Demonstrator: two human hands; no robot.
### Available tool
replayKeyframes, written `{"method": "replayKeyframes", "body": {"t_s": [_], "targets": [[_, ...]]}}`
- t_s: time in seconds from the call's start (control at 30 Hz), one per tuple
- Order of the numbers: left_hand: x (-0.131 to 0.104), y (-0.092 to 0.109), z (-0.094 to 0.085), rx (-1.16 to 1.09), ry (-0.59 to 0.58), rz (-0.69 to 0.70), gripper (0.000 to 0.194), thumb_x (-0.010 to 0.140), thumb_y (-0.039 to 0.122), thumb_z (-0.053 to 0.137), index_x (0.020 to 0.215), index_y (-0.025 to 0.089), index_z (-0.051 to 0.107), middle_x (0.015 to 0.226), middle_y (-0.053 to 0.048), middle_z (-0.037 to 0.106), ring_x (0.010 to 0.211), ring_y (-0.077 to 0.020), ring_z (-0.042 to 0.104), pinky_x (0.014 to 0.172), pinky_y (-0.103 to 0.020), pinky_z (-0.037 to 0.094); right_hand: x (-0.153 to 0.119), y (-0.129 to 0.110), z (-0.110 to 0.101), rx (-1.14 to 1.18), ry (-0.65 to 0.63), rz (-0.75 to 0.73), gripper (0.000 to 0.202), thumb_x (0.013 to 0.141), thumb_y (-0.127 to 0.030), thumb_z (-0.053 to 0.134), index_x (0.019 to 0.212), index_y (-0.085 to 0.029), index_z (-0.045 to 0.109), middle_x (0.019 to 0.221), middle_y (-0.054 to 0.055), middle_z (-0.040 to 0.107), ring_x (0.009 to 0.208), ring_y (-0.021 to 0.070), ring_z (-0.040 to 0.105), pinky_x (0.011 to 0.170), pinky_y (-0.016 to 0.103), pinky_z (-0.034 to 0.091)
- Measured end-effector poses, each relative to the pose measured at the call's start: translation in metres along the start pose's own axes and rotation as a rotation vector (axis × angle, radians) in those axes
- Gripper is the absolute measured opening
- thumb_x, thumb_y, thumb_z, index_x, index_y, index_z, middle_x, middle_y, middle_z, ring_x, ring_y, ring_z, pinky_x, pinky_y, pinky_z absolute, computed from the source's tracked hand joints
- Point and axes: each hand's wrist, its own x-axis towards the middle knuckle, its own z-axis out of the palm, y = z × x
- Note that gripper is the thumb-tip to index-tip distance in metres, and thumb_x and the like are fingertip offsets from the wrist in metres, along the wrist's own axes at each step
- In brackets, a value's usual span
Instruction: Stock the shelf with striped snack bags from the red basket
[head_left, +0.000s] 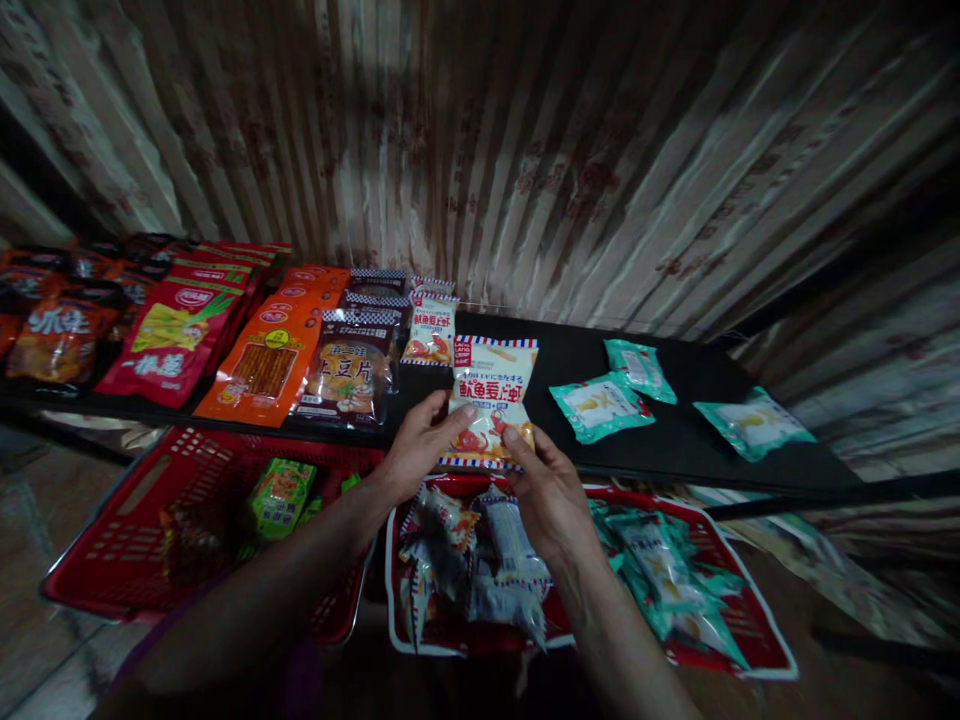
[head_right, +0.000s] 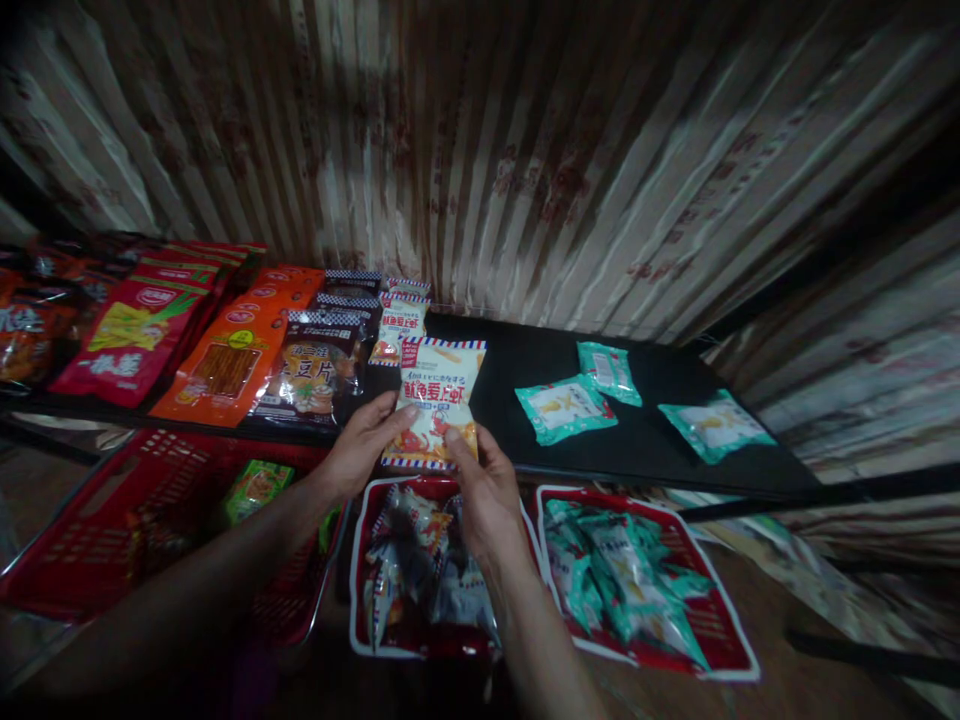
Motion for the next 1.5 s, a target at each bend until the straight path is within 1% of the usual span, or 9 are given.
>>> {"method": "replayKeyframes", "body": {"t_s": [0.1,0.23,0.37,0.6,0.83,1.1,1.2,1.3,1.5], "targets": [[0.003,-0.005,-0.002,0.130,0.065,0.061,0.034,0.078,0.036,0.064,0.104,0.014,0.058,0.097,-0.009,0.066,0.087,-0.0191,0.062,0.080,-0.034,0.049,0.001,0.001,-0.001,0.017,0.043,-0.021,0.041,0.063,-0.032,0.080,0.100,-0.021,0.067,0.089,0.003,0.074,0.078,0.0193,0.068,0.072,0.032,0.053],[0.000,-0.007,-0.001,0.548,0.300,0.391,0.036,0.078,0.026,0.062,0.113,0.019,0.054,0.098,-0.006,0.061,0.089,-0.0158,0.058,0.077,-0.030,0.048,0.004,0.000,-0.002,0.030,0.116,-0.076,0.044,0.062,-0.032,0.080,0.102,-0.022,0.066,0.087,0.002,0.074,0.076,0.0185,0.068,0.072,0.032,0.053],[-0.009,0.000,0.005,0.702,0.235,0.566,0.028,0.084,0.021,0.054,0.112,0.022,0.058,0.109,-0.006,0.058,0.099,-0.0158,0.056,0.077,-0.028,0.049,0.005,0.002,-0.007,-0.036,0.133,-0.131,0.048,0.065,-0.036,0.077,0.109,-0.023,0.063,0.093,0.002,0.073,0.079,0.0187,0.067,0.074,0.033,0.052],[-0.015,0.005,0.016,0.528,0.085,0.321,0.038,0.086,0.028,0.052,0.123,0.020,0.052,0.126,-0.010,0.053,0.114,-0.0206,0.052,0.089,-0.032,0.046,0.005,0.005,-0.014,-0.358,0.191,-0.378,0.053,0.073,-0.040,0.068,0.121,-0.023,0.055,0.111,0.006,0.065,0.094,0.0208,0.062,0.085,0.038,0.048],[-0.016,0.010,0.023,-0.020,-0.170,0.096,0.057,0.081,0.036,0.062,0.130,0.016,0.041,0.134,-0.012,0.050,0.124,-0.0242,0.046,0.101,-0.034,0.039,-0.010,0.004,-0.012,-1.229,0.179,-0.865,0.048,0.082,-0.032,0.057,0.129,-0.021,0.050,0.100,0.009,0.054,0.081,0.0201,0.056,0.073,0.038,0.052],[-0.016,0.008,0.023,-0.220,0.016,-0.028,0.047,0.071,0.032,0.073,0.110,0.017,0.052,0.099,-0.005,0.066,0.091,-0.0182,0.062,0.083,-0.030,0.045,-0.020,0.016,-0.006,-1.581,0.052,-1.128,0.052,0.080,-0.032,0.059,0.127,-0.014,0.048,0.102,0.014,0.054,0.090,0.0269,0.054,0.069,0.040,0.052],[-0.013,0.009,0.021,-0.269,0.063,-0.077,0.052,0.066,0.028,0.076,0.110,0.016,0.052,0.094,-0.004,0.066,0.084,-0.0173,0.062,0.081,-0.031,0.046,-0.021,0.016,-0.007,-1.493,-0.016,-1.157,0.051,0.080,-0.041,0.061,0.123,-0.015,0.050,0.102,0.014,0.056,0.091,0.0269,0.054,0.074,0.042,0.050],[-0.012,0.011,0.017,-0.290,0.092,-0.116,0.054,0.064,0.024,0.076,0.111,0.015,0.053,0.090,-0.004,0.067,0.079,-0.0167,0.062,0.079,-0.031,0.046,-0.021,0.012,-0.012,-1.279,-0.121,-1.077,0.037,0.086,-0.035,0.054,0.119,-0.019,0.052,0.103,0.010,0.059,0.094,0.0230,0.056,0.080,0.040,0.047],[-0.015,0.010,0.010,-0.271,-0.059,-0.233,0.057,0.060,0.021,0.074,0.114,0.014,0.056,0.096,-0.007,0.069,0.078,-0.0188,0.063,0.075,-0.032,0.046,-0.001,-0.006,-0.021,-0.593,0.266,-0.644,0.039,0.079,-0.044,0.062,0.111,-0.022,0.056,0.105,0.006,0.062,0.096,0.0190,0.059,0.088,0.038,0.045]]}}
